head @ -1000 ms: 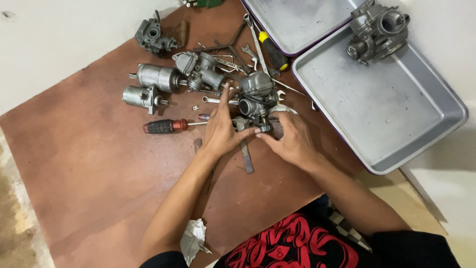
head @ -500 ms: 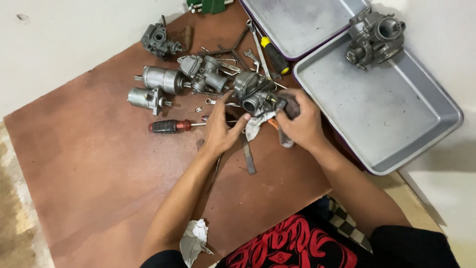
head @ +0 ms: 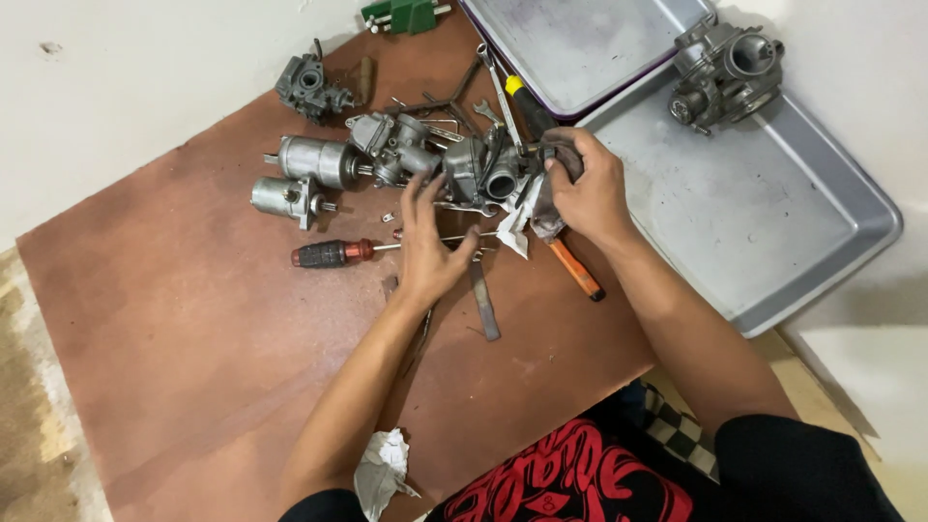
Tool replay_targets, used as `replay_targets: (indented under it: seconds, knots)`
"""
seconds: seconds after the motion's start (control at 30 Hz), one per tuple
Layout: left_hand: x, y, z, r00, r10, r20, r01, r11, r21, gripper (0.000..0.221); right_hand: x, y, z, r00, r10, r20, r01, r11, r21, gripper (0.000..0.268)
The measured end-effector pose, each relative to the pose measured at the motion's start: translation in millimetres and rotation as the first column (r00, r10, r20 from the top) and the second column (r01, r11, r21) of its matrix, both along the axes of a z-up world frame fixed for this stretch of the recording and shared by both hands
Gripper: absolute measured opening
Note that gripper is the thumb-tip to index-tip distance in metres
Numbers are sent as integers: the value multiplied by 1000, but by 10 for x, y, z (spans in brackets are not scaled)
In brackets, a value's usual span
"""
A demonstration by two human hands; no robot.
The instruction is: Cleaning and inspecting motorcycle carburetors on a workbench.
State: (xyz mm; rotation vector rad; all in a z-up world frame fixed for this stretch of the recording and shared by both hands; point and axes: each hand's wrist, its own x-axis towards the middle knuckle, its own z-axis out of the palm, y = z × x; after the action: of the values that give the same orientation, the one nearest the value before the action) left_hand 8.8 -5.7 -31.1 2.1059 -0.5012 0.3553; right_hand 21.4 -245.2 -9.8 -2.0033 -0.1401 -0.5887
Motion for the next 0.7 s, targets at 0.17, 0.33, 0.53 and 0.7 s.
replay_targets:
  seconds: [0.17, 0.33, 0.53, 0.7]
  knots:
    - [14, -47, 140, 995, -29, -96, 45, 984, 172, 102, -19, -61, 24, 991, -16, 134, 34, 990, -136, 33]
    - [25, -6, 27, 997, -40, -70, 61, 944, 325, 103, -163, 57, -134, 977, -15, 214, 48, 988, -148, 36]
    - [63, 26, -8, 998, -44, -40, 53, 954, 294, 99, -214, 214, -532, 938, 35, 344, 104, 920, -377, 22]
    - [33, 43, 75, 996, -33, -77, 55, 951, 305, 96, -188, 295, -328, 837, 68, 543, 362, 675, -643, 12]
